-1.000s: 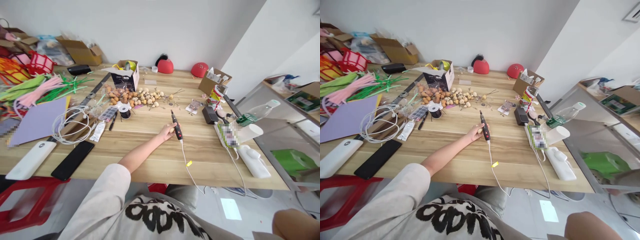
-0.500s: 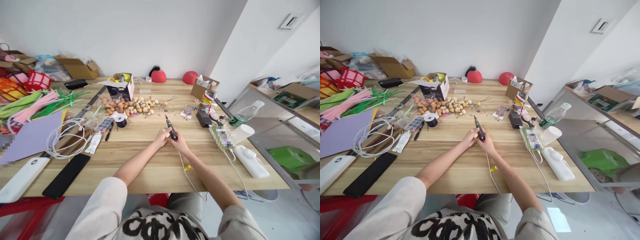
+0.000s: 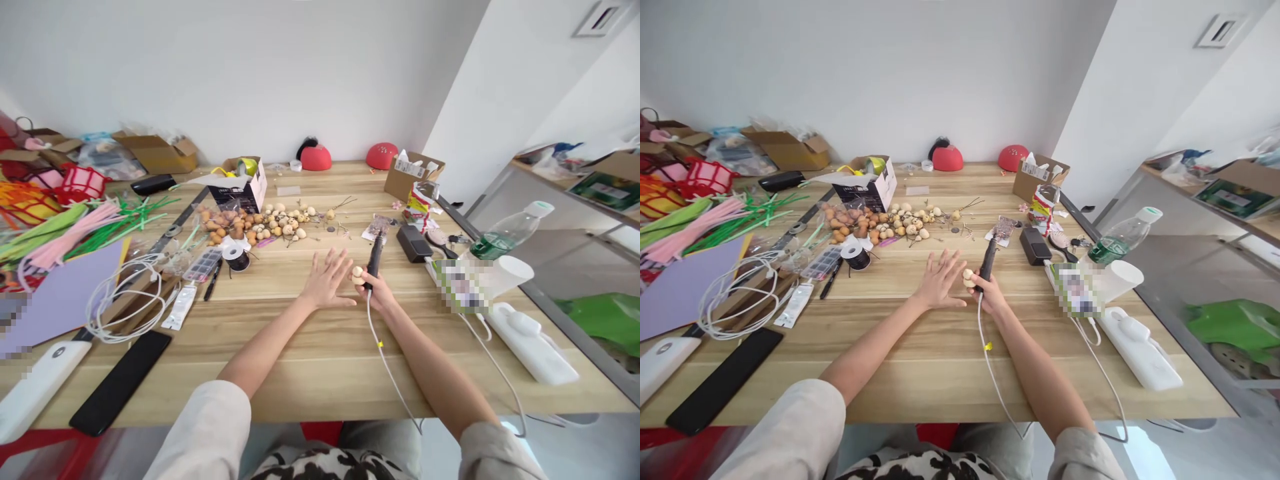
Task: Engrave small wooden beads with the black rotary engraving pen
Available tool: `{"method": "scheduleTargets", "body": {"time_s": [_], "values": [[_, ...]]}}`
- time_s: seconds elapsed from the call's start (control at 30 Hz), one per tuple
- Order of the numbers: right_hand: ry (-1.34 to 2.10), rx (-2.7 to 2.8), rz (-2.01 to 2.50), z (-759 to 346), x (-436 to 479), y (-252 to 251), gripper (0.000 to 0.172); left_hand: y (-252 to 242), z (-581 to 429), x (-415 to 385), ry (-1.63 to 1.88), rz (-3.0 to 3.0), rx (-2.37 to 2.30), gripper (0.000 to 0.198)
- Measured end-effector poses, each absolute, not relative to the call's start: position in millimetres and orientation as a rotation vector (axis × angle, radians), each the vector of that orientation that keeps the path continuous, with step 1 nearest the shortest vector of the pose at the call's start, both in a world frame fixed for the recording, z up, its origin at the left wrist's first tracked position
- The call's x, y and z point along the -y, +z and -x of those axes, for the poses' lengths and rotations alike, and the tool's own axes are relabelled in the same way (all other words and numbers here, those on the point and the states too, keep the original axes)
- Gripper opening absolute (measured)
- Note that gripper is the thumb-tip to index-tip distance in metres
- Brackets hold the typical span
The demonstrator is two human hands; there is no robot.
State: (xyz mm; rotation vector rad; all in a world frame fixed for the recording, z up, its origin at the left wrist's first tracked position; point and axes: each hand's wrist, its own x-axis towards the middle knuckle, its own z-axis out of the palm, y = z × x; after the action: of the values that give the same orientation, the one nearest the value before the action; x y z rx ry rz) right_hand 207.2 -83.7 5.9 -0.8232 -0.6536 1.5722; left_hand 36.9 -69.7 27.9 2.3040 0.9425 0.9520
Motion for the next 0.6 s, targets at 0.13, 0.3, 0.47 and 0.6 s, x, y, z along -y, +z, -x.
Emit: {"method": "scheduleTargets", "body": {"time_s": [0.13,0.3,0.47,0.6], "values": [[1.596,0.598,0.765,-222.3,76.3,6.5,0.042,27.5,-38.0,70.3,0.964,-2.325,-0.984,0.043],[1.643,0.589,0.735,-221.1,76.9,5.3,0.040,14.2,-39.5,66.5,0.880,-2.143,-1.106,0.035],[1.695,0.605,0.738,-219.2,79.7,5.2,0.037,11.3,-39.4,60.2,0.797,-2.184,-1.070,0.019],[1.713,0.626,0.765,-221.9,84.6,12.3,0.040,14.2,-40.4,54.8,0.780,-2.279,-1.092,0.038]]}}
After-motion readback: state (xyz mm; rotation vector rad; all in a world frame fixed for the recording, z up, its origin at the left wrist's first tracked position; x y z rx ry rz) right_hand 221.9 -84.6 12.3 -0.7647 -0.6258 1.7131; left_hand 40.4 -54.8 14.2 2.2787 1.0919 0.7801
